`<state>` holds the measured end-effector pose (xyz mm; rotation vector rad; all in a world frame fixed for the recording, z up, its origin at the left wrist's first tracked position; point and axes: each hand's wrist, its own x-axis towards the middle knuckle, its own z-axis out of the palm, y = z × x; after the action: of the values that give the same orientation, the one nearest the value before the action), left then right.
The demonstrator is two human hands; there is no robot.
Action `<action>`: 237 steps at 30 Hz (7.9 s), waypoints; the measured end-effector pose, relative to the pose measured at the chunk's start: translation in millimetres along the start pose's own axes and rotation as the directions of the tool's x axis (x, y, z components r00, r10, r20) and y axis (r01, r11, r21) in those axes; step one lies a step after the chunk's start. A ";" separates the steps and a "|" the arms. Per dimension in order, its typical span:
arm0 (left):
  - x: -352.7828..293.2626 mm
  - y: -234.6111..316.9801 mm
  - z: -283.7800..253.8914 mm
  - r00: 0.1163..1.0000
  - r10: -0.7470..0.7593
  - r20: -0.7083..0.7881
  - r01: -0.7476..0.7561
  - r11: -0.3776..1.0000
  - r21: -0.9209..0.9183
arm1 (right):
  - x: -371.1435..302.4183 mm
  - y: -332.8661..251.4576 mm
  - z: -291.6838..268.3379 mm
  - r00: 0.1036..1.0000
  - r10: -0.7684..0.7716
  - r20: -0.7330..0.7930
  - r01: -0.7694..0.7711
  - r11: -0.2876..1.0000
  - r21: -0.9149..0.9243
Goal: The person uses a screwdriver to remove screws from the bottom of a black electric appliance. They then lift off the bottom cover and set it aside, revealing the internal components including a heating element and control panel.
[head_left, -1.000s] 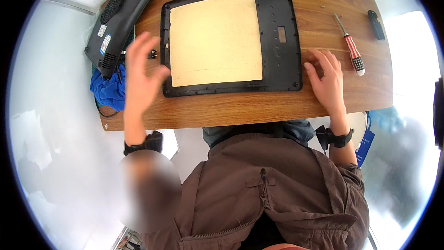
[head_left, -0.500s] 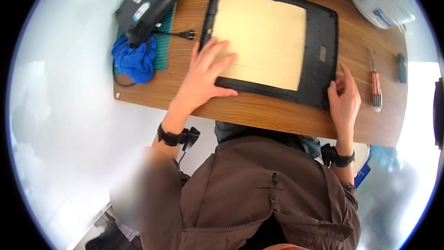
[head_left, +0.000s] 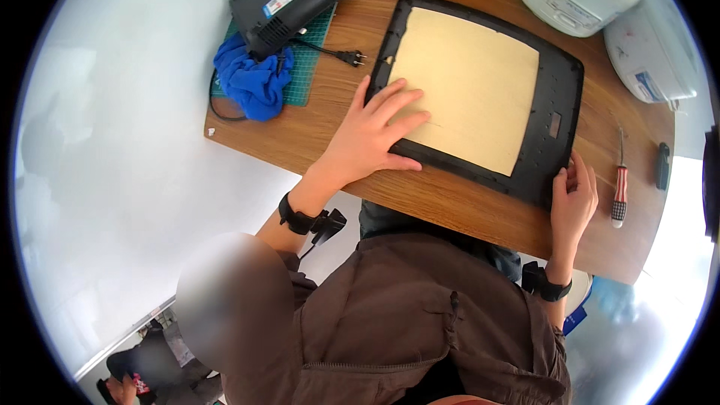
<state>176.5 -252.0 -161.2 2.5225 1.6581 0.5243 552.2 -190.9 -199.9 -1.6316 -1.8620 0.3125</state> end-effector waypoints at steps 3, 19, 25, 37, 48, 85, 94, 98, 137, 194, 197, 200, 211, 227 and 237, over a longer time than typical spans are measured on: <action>2.9 -1.7 -10.3 1.000 0.004 0.003 -0.004 0.999 -0.053 | 1.4 -5.6 -1.1 0.997 0.062 0.039 -0.061 0.998 -0.026; 41.9 -159.3 -65.3 0.891 -0.214 -0.400 0.437 0.639 0.633 | 7.0 -0.6 -2.1 0.982 0.170 0.084 -0.177 0.980 0.094; 56.3 -185.9 -54.3 0.899 -0.221 -0.378 0.437 0.507 0.743 | 12.4 15.2 7.5 0.955 0.208 0.212 -0.297 0.689 0.662; 62.5 -193.7 -42.5 0.871 -0.157 -0.466 0.482 0.459 0.746 | 13.9 6.9 -1.5 0.842 0.229 0.489 -0.538 0.269 0.799; 79.9 -191.7 -38.3 0.878 -0.226 -0.422 0.479 0.446 0.756 | 13.7 2.0 0.1 0.845 0.235 0.480 -0.530 0.255 0.809; 79.4 -173.5 -120.8 0.846 0.162 -0.507 0.357 0.534 0.766 | 13.4 -31.7 1.5 0.820 0.101 0.563 -0.570 0.078 0.818; 84.0 -131.7 -166.0 0.866 0.039 -0.499 0.367 0.630 0.685 | 7.0 -68.2 23.1 0.839 0.110 0.533 -0.539 0.038 0.841; 87.6 -132.4 -170.3 0.864 0.041 -0.503 0.368 0.630 0.684 | 12.0 -96.9 30.2 0.849 0.106 0.517 -0.522 0.023 0.853; 75.5 -137.0 -176.8 0.783 0.231 -0.577 0.308 0.663 0.683 | 133.4 -298.0 209.6 0.960 -0.021 0.278 -0.265 0.237 0.935; 77.6 48.5 -84.2 0.853 0.495 -0.164 -0.391 0.816 0.427 | 85.5 -27.5 -22.0 0.689 -0.665 -0.288 0.721 0.588 0.367; 84.5 44.9 -75.5 0.855 0.490 -0.170 -0.407 0.837 0.366 | 67.5 -21.8 -31.5 0.669 -0.671 -0.319 0.741 0.569 0.357; 89.9 44.9 -75.1 0.861 0.481 -0.166 -0.414 0.852 0.322 | 52.4 -17.8 -40.9 0.595 -0.708 -0.380 0.803 0.501 0.324; 97.7 53.7 -88.1 0.903 0.418 -0.101 -0.379 0.884 0.273 | 49.4 -30.4 -50.8 0.466 -0.756 -0.459 0.885 0.397 0.244; 169.5 67.9 -173.2 0.917 0.228 0.327 -0.221 0.974 -0.057 | 94.5 -47.1 -80.5 0.598 -0.528 -0.604 0.731 0.668 0.140; 261.6 16.1 -175.0 0.717 0.139 0.683 0.040 0.970 -0.240 | 158.9 -73.2 -55.9 0.949 -0.021 -0.316 0.263 0.608 0.749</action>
<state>227.3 -43.5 69.7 2.1682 1.1483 -0.2247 522.1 -67.0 -67.8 -0.8399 -1.3144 0.6824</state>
